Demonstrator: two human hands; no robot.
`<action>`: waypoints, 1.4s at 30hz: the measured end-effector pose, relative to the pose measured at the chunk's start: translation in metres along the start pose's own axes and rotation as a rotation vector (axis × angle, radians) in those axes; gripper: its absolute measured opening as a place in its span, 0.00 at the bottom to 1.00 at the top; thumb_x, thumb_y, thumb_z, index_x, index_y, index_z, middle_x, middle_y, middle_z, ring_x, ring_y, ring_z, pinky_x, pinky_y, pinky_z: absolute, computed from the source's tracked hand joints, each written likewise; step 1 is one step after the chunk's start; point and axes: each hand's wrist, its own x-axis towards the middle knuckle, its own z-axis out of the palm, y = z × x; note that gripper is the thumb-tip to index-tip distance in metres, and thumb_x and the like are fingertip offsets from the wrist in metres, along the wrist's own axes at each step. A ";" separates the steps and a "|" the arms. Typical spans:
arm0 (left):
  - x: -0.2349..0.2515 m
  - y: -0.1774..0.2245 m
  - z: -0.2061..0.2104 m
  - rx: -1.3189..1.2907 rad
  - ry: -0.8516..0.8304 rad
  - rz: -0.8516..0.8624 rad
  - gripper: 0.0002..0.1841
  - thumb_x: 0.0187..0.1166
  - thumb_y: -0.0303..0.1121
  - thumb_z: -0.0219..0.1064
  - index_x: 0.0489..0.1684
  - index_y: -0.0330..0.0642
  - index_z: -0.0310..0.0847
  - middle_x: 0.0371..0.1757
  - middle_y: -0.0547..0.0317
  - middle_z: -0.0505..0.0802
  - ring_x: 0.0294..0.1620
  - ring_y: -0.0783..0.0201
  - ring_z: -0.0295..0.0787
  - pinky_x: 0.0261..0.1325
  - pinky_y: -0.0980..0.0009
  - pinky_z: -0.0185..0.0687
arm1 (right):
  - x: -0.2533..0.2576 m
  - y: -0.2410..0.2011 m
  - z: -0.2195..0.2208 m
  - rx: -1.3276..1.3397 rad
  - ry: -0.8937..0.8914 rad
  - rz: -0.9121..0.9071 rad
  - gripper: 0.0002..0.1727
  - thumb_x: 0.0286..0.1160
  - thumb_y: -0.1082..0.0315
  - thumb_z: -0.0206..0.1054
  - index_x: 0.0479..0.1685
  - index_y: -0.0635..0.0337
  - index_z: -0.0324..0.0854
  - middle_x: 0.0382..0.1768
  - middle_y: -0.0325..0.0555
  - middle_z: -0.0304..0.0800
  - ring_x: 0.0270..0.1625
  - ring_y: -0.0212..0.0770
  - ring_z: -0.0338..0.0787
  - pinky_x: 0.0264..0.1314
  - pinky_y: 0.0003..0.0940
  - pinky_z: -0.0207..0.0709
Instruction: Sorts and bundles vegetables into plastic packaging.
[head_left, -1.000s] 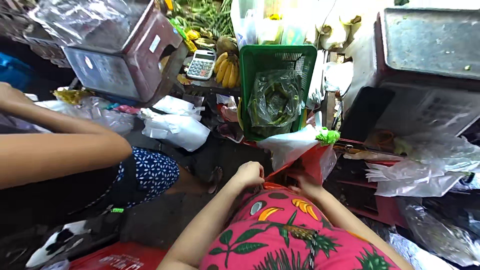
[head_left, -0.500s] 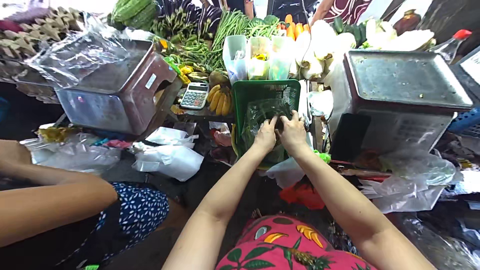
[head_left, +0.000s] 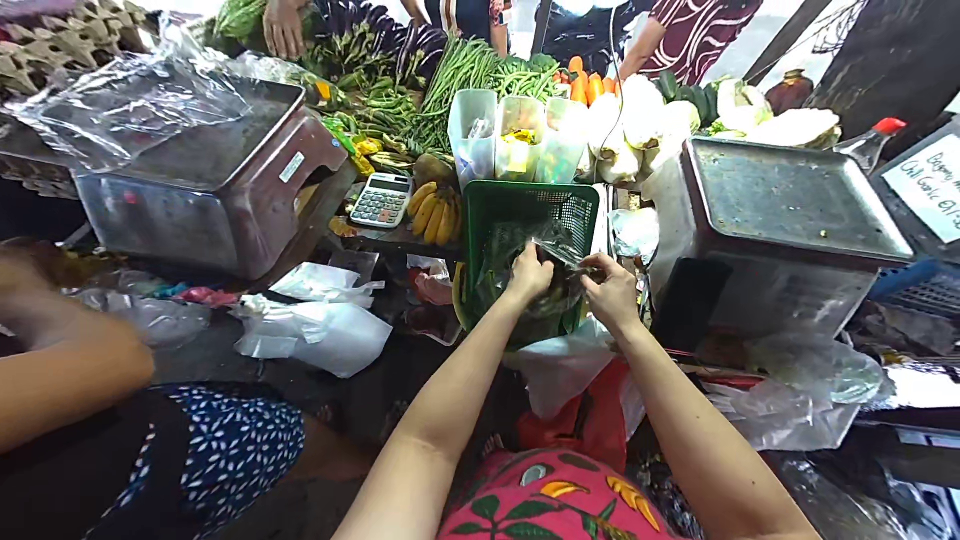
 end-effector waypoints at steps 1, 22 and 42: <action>-0.003 0.000 -0.001 -0.028 -0.011 -0.016 0.32 0.84 0.30 0.57 0.90 0.38 0.55 0.67 0.31 0.86 0.69 0.38 0.84 0.70 0.38 0.77 | 0.000 0.001 0.000 0.004 -0.001 -0.004 0.12 0.73 0.74 0.70 0.54 0.61 0.89 0.47 0.53 0.95 0.44 0.46 0.94 0.55 0.46 0.86; -0.004 0.047 0.007 0.452 -0.257 -0.156 0.27 0.81 0.42 0.69 0.67 0.24 0.77 0.74 0.28 0.80 0.77 0.35 0.76 0.75 0.40 0.74 | 0.001 -0.004 0.005 -0.063 0.037 -0.057 0.11 0.69 0.77 0.67 0.40 0.57 0.96 0.50 0.52 0.95 0.53 0.47 0.93 0.62 0.47 0.82; -0.024 0.042 -0.004 0.509 -0.181 -0.151 0.35 0.72 0.27 0.72 0.83 0.33 0.66 0.77 0.26 0.76 0.72 0.32 0.80 0.67 0.36 0.80 | -0.017 -0.011 0.021 -0.374 -0.264 -0.093 0.28 0.73 0.61 0.77 0.70 0.68 0.83 0.72 0.76 0.75 0.73 0.70 0.80 0.75 0.60 0.75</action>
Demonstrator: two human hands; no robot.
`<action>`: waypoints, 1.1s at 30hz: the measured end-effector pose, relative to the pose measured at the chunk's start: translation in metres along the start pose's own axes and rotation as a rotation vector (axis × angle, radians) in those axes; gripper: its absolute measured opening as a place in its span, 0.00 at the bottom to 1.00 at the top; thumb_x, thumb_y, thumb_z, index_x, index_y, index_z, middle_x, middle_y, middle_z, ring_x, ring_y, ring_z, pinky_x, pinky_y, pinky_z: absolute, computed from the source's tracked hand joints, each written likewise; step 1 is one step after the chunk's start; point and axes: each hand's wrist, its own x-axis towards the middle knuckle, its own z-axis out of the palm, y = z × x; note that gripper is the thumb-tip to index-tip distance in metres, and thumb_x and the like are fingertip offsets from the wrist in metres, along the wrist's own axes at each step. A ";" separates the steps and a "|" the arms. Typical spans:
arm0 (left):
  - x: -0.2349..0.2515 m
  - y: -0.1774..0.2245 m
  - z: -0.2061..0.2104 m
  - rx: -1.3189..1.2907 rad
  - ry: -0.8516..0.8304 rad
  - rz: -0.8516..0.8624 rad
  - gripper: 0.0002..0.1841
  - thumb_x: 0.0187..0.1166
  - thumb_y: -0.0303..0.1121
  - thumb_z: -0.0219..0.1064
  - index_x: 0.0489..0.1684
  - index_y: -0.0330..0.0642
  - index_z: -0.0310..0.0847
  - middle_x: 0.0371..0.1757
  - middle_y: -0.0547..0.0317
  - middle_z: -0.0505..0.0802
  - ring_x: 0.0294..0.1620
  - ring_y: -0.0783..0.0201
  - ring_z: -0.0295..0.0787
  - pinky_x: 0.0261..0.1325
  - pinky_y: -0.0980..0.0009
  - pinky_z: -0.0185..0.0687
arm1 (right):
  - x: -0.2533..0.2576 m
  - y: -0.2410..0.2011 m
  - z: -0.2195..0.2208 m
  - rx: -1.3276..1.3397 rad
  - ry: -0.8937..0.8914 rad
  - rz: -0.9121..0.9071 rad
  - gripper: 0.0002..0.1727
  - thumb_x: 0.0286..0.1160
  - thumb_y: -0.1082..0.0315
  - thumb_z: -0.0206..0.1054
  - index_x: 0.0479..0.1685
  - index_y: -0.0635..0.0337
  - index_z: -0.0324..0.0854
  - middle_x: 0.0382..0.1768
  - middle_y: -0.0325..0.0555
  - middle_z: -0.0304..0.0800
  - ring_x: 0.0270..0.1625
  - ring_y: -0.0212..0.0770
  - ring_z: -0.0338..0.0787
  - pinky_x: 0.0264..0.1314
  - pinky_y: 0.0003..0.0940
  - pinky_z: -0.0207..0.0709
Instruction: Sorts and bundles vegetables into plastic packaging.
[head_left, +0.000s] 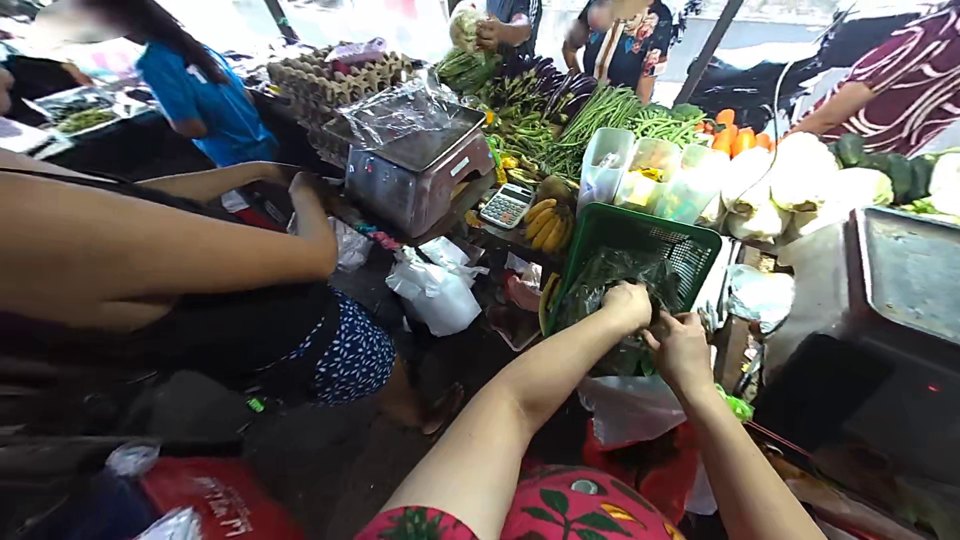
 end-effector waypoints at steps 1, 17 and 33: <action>-0.008 0.001 -0.012 0.058 -0.050 0.030 0.30 0.74 0.28 0.69 0.79 0.32 0.70 0.73 0.30 0.81 0.73 0.35 0.80 0.69 0.35 0.78 | -0.001 -0.002 0.000 -0.036 -0.040 0.012 0.30 0.72 0.60 0.78 0.72 0.67 0.81 0.74 0.75 0.73 0.74 0.70 0.79 0.75 0.60 0.75; -0.062 -0.060 0.038 -1.579 0.093 0.138 0.18 0.91 0.34 0.56 0.77 0.46 0.69 0.43 0.59 0.86 0.35 0.68 0.85 0.41 0.71 0.85 | -0.058 -0.026 -0.013 0.952 -0.417 0.016 0.29 0.88 0.63 0.63 0.83 0.66 0.66 0.51 0.54 0.92 0.37 0.40 0.96 0.42 0.36 0.92; -0.105 -0.059 0.070 -1.674 0.136 0.219 0.22 0.96 0.37 0.44 0.86 0.48 0.63 0.73 0.52 0.87 0.65 0.58 0.89 0.69 0.61 0.84 | -0.072 0.003 -0.011 0.826 0.018 -0.253 0.16 0.87 0.67 0.57 0.66 0.62 0.81 0.51 0.47 0.90 0.48 0.32 0.90 0.55 0.33 0.85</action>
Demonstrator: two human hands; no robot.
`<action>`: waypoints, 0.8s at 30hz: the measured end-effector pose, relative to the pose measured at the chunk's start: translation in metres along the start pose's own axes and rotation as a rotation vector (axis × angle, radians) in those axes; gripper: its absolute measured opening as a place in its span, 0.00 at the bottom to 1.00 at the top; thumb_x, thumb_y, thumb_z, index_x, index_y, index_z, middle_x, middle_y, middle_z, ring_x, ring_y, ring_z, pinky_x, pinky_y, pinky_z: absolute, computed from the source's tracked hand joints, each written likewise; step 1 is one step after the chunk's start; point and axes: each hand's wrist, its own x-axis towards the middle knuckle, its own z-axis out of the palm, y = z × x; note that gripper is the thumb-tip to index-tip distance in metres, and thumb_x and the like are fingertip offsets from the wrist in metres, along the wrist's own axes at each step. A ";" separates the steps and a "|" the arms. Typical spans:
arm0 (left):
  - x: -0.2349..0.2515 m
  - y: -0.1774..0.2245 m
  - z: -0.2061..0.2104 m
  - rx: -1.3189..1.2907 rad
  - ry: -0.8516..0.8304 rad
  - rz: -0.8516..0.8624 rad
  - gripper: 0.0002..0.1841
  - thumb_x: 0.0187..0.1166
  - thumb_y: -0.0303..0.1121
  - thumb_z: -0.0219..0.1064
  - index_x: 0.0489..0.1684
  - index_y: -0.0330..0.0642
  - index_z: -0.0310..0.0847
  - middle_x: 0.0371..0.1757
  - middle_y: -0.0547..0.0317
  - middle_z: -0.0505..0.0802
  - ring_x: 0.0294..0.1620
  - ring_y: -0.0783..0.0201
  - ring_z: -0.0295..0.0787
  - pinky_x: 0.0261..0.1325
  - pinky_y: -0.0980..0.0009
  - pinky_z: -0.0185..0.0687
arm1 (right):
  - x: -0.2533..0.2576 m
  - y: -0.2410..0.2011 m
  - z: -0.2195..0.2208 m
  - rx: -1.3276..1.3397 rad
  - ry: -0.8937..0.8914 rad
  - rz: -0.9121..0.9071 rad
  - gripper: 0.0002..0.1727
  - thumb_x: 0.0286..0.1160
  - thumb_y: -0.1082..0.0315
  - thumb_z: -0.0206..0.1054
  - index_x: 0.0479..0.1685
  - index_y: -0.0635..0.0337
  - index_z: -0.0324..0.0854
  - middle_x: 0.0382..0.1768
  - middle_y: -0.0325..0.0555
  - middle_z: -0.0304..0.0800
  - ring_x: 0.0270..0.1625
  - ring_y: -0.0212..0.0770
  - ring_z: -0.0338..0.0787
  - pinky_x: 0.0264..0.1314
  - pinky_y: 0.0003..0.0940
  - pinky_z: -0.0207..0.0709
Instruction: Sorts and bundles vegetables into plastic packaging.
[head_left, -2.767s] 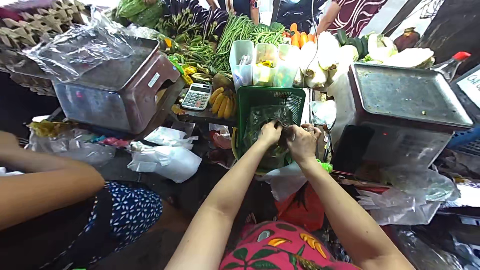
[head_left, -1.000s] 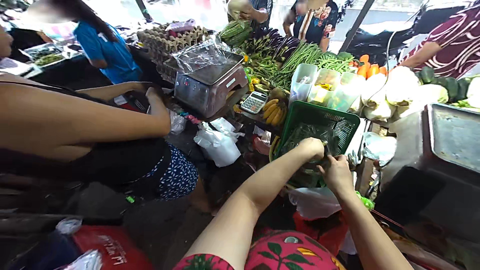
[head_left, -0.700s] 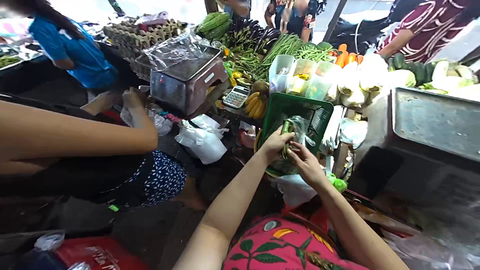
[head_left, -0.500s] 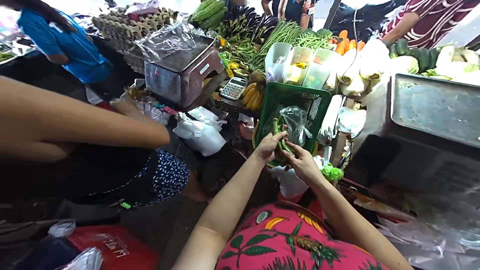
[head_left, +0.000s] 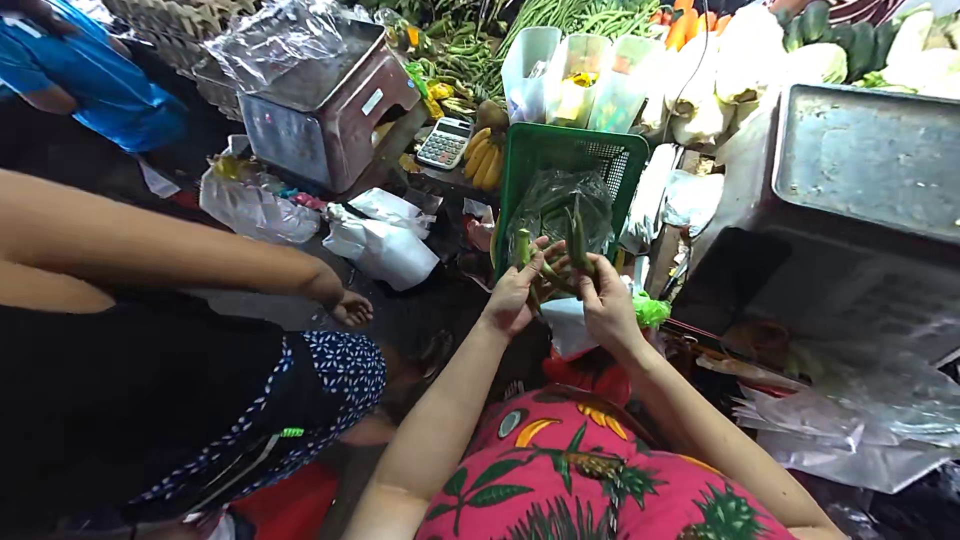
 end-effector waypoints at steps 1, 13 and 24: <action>-0.004 0.003 -0.002 -0.038 0.007 -0.040 0.21 0.96 0.38 0.45 0.82 0.45 0.68 0.70 0.52 0.89 0.63 0.57 0.91 0.68 0.60 0.86 | 0.000 -0.004 -0.007 -0.023 -0.005 -0.099 0.16 0.86 0.69 0.59 0.66 0.62 0.82 0.53 0.47 0.88 0.52 0.33 0.89 0.59 0.32 0.85; -0.060 -0.021 -0.041 -0.005 -0.333 -0.269 0.39 0.70 0.74 0.63 0.68 0.51 0.80 0.50 0.60 0.94 0.49 0.63 0.93 0.51 0.62 0.92 | 0.002 -0.011 0.001 -0.310 -0.712 -0.483 0.23 0.69 0.83 0.59 0.65 0.61 0.81 0.71 0.53 0.83 0.75 0.53 0.81 0.79 0.49 0.74; -0.077 -0.023 -0.051 -0.047 0.094 -0.186 0.19 0.80 0.22 0.66 0.69 0.31 0.76 0.45 0.54 0.94 0.40 0.64 0.93 0.52 0.68 0.91 | 0.126 0.005 0.050 -0.724 -0.308 0.220 0.20 0.81 0.58 0.70 0.57 0.67 0.86 0.54 0.66 0.90 0.62 0.66 0.89 0.63 0.67 0.81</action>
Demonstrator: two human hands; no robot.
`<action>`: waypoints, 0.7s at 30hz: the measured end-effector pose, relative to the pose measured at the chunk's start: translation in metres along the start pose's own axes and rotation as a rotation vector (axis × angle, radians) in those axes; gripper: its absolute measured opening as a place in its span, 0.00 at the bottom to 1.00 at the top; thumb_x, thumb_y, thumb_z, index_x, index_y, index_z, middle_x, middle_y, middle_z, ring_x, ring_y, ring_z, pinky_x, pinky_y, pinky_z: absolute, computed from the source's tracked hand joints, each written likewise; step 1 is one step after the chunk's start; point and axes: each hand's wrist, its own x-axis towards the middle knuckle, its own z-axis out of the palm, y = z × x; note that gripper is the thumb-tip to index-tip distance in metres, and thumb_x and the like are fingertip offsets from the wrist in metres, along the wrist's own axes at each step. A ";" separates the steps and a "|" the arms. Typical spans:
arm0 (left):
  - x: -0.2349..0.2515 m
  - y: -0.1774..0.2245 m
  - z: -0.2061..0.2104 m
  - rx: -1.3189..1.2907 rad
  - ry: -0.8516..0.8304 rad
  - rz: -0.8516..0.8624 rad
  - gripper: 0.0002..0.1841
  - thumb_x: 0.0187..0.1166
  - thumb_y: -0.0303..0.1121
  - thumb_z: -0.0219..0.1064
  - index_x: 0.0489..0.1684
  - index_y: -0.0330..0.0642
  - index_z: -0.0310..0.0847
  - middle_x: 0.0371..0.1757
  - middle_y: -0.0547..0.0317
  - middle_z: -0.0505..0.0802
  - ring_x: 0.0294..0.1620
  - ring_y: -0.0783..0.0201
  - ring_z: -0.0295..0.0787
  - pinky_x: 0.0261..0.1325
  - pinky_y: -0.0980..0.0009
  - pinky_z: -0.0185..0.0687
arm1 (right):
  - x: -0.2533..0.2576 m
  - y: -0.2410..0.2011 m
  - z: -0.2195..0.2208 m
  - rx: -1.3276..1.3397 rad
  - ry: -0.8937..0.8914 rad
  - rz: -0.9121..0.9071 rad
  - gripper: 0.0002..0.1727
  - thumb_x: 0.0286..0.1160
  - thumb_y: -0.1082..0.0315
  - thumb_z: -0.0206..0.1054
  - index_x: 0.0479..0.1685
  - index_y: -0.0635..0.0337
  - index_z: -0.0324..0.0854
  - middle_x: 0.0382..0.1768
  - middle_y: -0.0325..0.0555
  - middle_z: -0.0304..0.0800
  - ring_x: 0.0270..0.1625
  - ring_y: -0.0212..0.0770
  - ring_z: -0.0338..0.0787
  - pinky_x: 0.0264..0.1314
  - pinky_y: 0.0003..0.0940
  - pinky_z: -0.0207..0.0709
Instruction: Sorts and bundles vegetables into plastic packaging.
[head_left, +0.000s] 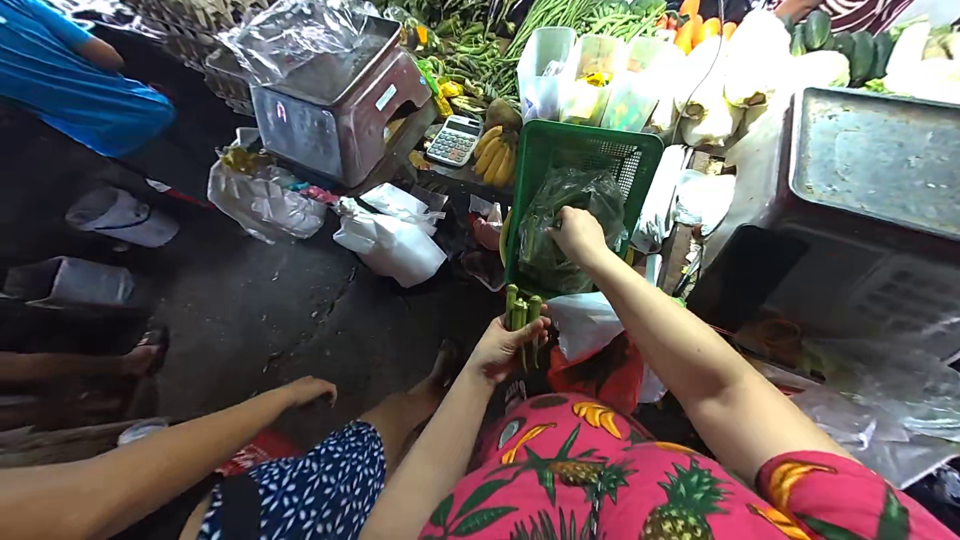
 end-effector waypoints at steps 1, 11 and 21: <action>-0.003 0.003 0.002 -0.006 0.004 -0.012 0.19 0.86 0.26 0.62 0.73 0.33 0.74 0.49 0.54 0.93 0.43 0.63 0.93 0.54 0.65 0.92 | 0.003 -0.003 0.001 -0.006 0.019 0.019 0.16 0.82 0.61 0.68 0.52 0.67 0.87 0.52 0.66 0.91 0.60 0.66 0.90 0.61 0.67 0.81; 0.003 0.005 0.001 -0.021 -0.179 0.036 0.28 0.79 0.23 0.53 0.82 0.40 0.60 0.73 0.50 0.84 0.60 0.53 0.90 0.62 0.52 0.88 | 0.003 0.004 -0.004 0.130 0.073 0.113 0.26 0.72 0.61 0.78 0.64 0.69 0.81 0.56 0.70 0.89 0.61 0.70 0.89 0.62 0.71 0.80; 0.026 0.010 0.022 -0.174 0.108 -0.016 0.15 0.93 0.36 0.51 0.63 0.34 0.77 0.53 0.49 0.92 0.49 0.59 0.92 0.56 0.61 0.89 | -0.060 0.010 -0.027 0.671 0.058 0.053 0.24 0.72 0.68 0.76 0.67 0.63 0.84 0.42 0.48 0.95 0.39 0.38 0.92 0.48 0.40 0.86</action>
